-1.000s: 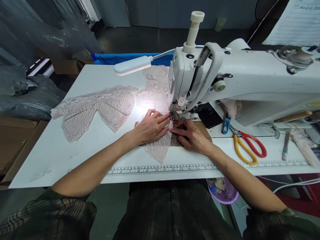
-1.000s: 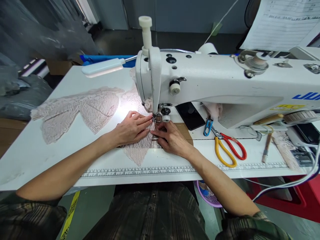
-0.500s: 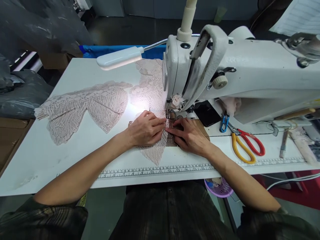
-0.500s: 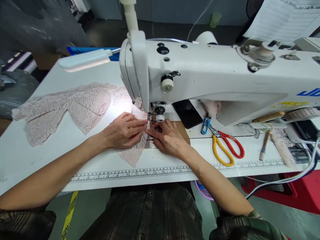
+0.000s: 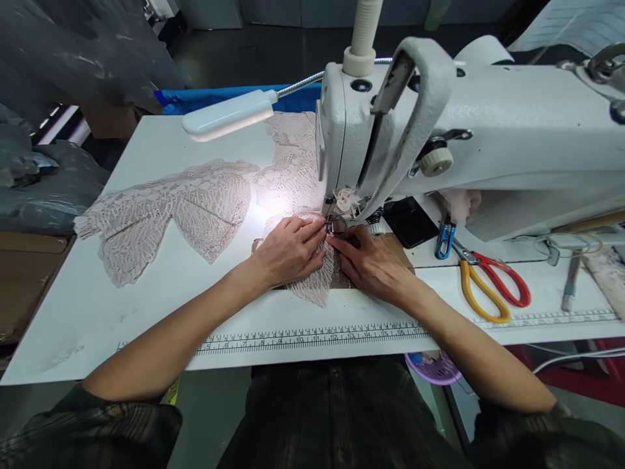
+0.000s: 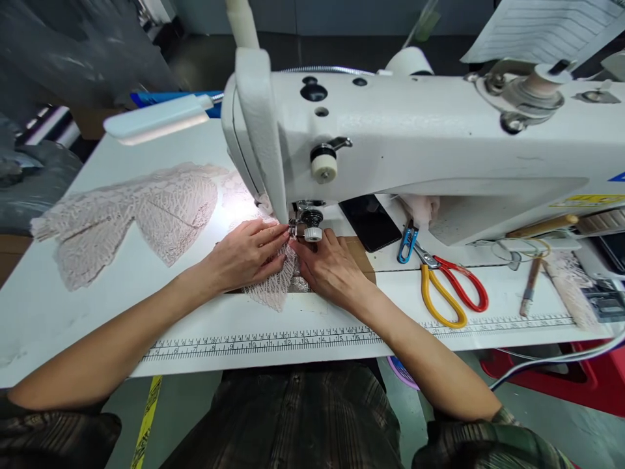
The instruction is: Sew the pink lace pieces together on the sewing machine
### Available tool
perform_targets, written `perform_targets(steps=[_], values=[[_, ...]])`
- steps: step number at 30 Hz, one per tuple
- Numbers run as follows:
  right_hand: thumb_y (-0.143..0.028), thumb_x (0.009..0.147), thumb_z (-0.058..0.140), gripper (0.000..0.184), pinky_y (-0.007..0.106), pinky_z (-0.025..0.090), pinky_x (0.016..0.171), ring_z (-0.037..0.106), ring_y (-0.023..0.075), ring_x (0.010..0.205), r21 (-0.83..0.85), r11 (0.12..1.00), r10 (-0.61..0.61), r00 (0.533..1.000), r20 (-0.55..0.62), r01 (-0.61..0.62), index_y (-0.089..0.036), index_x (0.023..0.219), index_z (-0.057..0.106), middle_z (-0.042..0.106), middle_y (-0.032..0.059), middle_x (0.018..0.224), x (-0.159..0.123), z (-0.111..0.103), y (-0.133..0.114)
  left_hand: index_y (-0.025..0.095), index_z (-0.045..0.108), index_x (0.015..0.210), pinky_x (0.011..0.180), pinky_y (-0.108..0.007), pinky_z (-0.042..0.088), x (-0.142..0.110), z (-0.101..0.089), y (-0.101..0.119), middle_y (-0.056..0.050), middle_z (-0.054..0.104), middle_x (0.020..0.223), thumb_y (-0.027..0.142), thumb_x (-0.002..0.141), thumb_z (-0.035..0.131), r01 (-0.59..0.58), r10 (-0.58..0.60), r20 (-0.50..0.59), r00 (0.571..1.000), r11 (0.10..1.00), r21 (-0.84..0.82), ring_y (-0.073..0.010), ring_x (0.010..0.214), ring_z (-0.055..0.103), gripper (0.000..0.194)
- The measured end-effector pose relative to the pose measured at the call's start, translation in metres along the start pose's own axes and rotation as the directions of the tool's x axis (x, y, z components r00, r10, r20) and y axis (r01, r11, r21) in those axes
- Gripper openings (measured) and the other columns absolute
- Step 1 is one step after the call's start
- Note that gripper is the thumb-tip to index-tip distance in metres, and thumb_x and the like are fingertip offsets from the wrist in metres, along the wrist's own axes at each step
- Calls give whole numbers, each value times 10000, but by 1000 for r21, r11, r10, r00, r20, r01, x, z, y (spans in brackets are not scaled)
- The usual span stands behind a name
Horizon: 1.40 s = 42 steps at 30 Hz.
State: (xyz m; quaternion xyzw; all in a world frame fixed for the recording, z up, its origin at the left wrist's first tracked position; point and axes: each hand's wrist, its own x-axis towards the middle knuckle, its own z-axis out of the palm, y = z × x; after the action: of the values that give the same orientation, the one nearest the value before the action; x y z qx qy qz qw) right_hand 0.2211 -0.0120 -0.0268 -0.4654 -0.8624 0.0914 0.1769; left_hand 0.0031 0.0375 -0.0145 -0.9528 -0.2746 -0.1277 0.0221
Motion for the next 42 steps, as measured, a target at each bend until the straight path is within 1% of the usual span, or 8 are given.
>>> perform_targets(steps=[5, 13, 20, 24, 27, 30, 34, 42], values=[[-259, 993, 387, 392, 499, 483, 866, 515, 285, 981, -8, 1000, 12, 1000, 0, -12, -189, 1348, 535, 517, 178, 1120, 3, 3, 2, 62, 618, 1231, 946, -486, 497, 3, 6, -4, -187, 670, 1183, 312, 977, 435, 6, -7, -28, 1000, 1000, -25, -302, 1110, 604, 400], [-237, 981, 396, 437, 423, 488, 858, 539, 242, 945, 99, 995, -1, 987, -162, 18, -175, 1397, 514, 565, 149, 1100, -6, 0, 12, 104, 617, 1222, 932, -447, 512, 2, 7, -10, -151, 662, 1202, 327, 971, 492, 11, -27, -132, 991, 992, -122, -261, 1073, 617, 358], [-173, 891, 504, 440, 480, 434, 886, 468, 294, 1049, -30, 996, -85, 995, -45, 83, -253, 1308, 622, 536, 142, 1146, -7, 1, 3, 146, 672, 1050, 678, -294, 529, 4, 8, -22, -69, 663, 869, 279, 979, 495, 110, -176, -247, 953, 960, -257, -159, 770, 630, 232], [-165, 880, 541, 447, 486, 430, 891, 466, 302, 1058, -44, 996, -75, 996, -43, 73, -246, 1311, 630, 528, 152, 1144, -7, 3, 1, 152, 662, 1007, 571, -264, 494, 7, 0, -45, -52, 631, 796, 194, 970, 442, 212, -243, -237, 941, 966, -146, -148, 679, 589, 228], [-170, 889, 531, 446, 499, 439, 891, 471, 304, 1052, -39, 997, -69, 996, -50, 67, -264, 1313, 630, 537, 148, 1140, -7, 5, 2, 126, 645, 1062, 622, -341, 517, 5, -10, -54, -126, 645, 943, 121, 920, 442, 255, -258, -257, 931, 966, -46, -209, 790, 612, 248], [-160, 901, 488, 469, 499, 456, 904, 487, 292, 1065, 28, 998, -60, 995, -80, 63, -272, 1341, 605, 545, 141, 1162, -9, 5, 4, 122, 618, 1129, 672, -370, 549, -4, -19, -38, -159, 630, 1095, 155, 930, 480, 159, -170, -213, 962, 985, -68, -220, 870, 624, 244], [-169, 913, 451, 475, 446, 493, 907, 554, 243, 1016, 228, 973, 6, 988, -154, 30, -224, 1369, 572, 597, 120, 1088, -8, 0, 10, 131, 623, 1136, 784, -339, 581, -22, -25, -4, -112, 653, 1053, 306, 946, 572, -94, 89, -31, 996, 913, -396, -185, 924, 641, 263], [-185, 903, 459, 330, 386, 537, 826, 641, 197, 873, 340, 940, 47, 990, -133, 1, -190, 1117, 710, 675, 77, 930, -4, -21, 19, 152, 696, 825, 809, -336, 569, -34, -23, 3, -118, 652, 1036, 281, 926, 619, -25, 51, 31, 998, 833, -553, -199, 965, 643, 182]])
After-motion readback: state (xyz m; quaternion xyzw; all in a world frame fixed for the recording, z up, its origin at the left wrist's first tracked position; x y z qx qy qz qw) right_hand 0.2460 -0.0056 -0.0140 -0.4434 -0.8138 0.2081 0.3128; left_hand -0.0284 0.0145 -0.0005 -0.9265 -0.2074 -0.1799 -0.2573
